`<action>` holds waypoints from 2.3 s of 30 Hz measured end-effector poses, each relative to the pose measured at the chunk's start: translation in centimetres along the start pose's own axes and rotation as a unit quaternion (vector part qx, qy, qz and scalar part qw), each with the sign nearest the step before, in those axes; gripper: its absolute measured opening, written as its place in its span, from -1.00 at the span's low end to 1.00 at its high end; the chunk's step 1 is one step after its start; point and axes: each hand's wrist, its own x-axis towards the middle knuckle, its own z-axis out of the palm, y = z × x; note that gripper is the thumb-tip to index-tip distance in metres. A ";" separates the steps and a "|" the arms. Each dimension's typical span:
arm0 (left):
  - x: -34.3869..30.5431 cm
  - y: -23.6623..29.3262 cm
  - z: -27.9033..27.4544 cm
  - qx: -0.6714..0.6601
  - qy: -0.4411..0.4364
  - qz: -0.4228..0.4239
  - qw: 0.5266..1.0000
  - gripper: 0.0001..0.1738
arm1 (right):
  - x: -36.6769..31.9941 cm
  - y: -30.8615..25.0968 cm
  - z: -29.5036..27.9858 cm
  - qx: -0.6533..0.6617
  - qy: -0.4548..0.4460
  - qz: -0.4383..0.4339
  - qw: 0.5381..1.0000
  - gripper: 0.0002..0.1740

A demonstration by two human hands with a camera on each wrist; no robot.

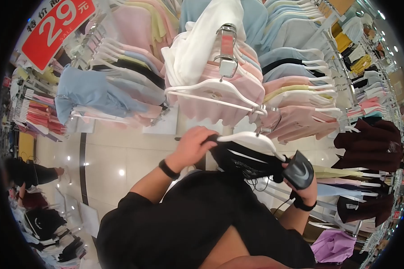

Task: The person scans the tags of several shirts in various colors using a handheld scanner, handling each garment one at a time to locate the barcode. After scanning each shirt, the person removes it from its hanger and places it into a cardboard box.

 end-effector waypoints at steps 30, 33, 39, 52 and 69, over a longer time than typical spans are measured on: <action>-1.0 -7.4 -3.1 -0.106 0.317 -0.286 0.898 -0.67 | 16.7 3.6 4.2 -0.041 -0.091 -0.118 0.988 -0.34; -2.4 -11.3 -3.1 -0.287 0.334 -0.305 0.845 -0.61 | 16.5 3.3 4.0 -0.078 -0.090 -0.114 0.986 -0.29; -3.4 -14.7 -1.2 -0.563 0.351 -0.210 0.718 -0.63 | 15.6 4.4 4.1 -0.031 -0.043 -0.109 0.993 -0.29; -4.6 -14.9 3.1 -0.662 0.170 -0.349 0.641 -0.52 | 14.4 7.3 4.9 0.046 0.020 -0.086 0.995 -0.47; -1.1 -4.3 0.1 -0.130 -0.085 -0.173 0.973 -0.72 | 3.5 12.6 8.4 -0.025 0.069 0.085 0.994 -0.38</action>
